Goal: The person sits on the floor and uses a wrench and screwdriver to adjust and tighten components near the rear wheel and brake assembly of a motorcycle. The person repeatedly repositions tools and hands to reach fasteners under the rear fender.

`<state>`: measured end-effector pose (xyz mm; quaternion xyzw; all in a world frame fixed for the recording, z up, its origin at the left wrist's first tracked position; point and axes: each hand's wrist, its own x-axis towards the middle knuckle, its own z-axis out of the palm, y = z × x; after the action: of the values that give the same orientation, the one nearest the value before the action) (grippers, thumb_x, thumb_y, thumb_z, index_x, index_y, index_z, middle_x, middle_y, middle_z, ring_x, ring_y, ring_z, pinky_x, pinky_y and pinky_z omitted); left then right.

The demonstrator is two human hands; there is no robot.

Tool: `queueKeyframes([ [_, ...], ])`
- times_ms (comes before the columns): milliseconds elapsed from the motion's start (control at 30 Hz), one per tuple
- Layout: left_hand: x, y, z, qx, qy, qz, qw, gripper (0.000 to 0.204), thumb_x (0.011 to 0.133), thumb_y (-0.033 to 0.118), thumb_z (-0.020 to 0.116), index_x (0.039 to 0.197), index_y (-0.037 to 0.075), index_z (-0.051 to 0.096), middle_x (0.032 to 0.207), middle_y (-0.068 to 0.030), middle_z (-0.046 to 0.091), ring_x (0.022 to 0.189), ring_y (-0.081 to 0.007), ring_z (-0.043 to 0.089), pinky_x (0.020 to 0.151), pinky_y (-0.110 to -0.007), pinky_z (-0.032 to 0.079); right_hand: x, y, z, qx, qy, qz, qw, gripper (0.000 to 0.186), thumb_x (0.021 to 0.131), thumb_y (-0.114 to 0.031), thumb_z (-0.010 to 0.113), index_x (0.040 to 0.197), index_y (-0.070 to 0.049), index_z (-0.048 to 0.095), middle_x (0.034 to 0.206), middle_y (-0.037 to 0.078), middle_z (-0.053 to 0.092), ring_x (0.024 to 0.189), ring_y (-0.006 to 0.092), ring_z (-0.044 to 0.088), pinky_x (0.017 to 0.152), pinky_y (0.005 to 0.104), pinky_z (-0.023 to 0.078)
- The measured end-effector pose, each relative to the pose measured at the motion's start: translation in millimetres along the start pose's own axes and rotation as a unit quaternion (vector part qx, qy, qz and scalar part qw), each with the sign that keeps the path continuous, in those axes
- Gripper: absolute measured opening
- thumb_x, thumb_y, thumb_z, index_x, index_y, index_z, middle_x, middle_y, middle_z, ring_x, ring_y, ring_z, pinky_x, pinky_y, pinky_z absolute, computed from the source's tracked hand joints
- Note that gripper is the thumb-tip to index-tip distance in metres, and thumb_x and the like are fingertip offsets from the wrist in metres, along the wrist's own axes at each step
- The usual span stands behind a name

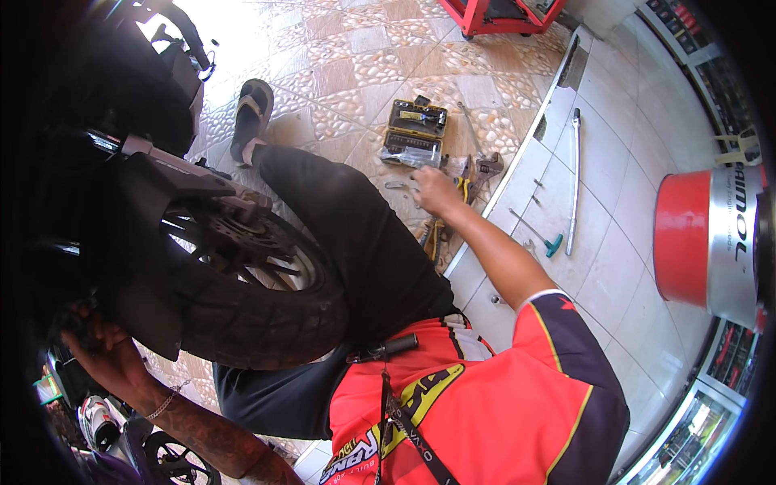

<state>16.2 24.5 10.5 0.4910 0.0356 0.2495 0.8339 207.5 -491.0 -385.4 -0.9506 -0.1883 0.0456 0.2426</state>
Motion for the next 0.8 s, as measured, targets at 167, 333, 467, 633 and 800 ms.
queueKeyframes([
  [167, -3, 1, 4, 0.002, 0.016, -0.005, 1.000, 0.040, 0.101, 0.028, 0.059, 0.128, -0.001, 0.051, 0.109, -0.0092, 0.057, 0.070, -0.0074, 0.045, 0.055, -0.016, 0.039, 43, 4, 69, -0.023, -0.040, 0.058, 0.997, 0.034, 0.098, -0.029, 0.043, 0.099, -0.001, 0.063, 0.107, 0.021, 0.065, 0.106, 0.0395, 0.062, 0.091, 0.0486, 0.051],
  [333, -2, -3, 8, 0.030, -0.006, 0.009, 0.999, 0.039, 0.101, 0.028, 0.059, 0.127, -0.001, 0.051, 0.108, -0.0089, 0.056, 0.069, -0.0075, 0.044, 0.053, -0.016, 0.038, 53, 17, 97, 0.009, -0.025, 0.111, 0.993, 0.036, 0.099, -0.031, 0.041, 0.099, -0.004, 0.064, 0.106, 0.023, 0.067, 0.101, 0.0409, 0.065, 0.088, 0.0512, 0.051],
  [467, -2, -5, 9, 0.006, 0.000, 0.005, 1.000, 0.040, 0.101, 0.028, 0.060, 0.127, -0.002, 0.051, 0.108, -0.0089, 0.056, 0.069, -0.0077, 0.044, 0.053, -0.016, 0.038, 45, 13, 80, -0.018, -0.018, 0.056, 0.998, 0.028, 0.095, -0.030, 0.049, 0.098, -0.006, 0.063, 0.103, 0.020, 0.066, 0.099, 0.0402, 0.065, 0.086, 0.0507, 0.052],
  [633, -3, -5, 8, 0.000, 0.022, 0.011, 1.000, 0.042, 0.101, 0.029, 0.060, 0.127, -0.002, 0.051, 0.109, -0.0092, 0.057, 0.069, -0.0077, 0.044, 0.053, -0.016, 0.038, 33, -1, 58, -0.020, 0.023, 0.027, 0.999, 0.021, 0.085, -0.023, 0.064, 0.094, -0.004, 0.061, 0.098, 0.019, 0.064, 0.096, 0.0392, 0.065, 0.083, 0.0493, 0.053],
  [800, -3, -5, 7, 0.015, 0.003, 0.012, 1.000, 0.043, 0.101, 0.030, 0.060, 0.128, -0.002, 0.051, 0.109, -0.0094, 0.057, 0.069, -0.0077, 0.044, 0.053, -0.016, 0.038, 31, 2, 58, 0.045, 0.006, 0.102, 0.994, 0.028, 0.079, -0.020, 0.074, 0.099, -0.004, 0.064, 0.102, 0.021, 0.065, 0.097, 0.0399, 0.065, 0.085, 0.0484, 0.053],
])
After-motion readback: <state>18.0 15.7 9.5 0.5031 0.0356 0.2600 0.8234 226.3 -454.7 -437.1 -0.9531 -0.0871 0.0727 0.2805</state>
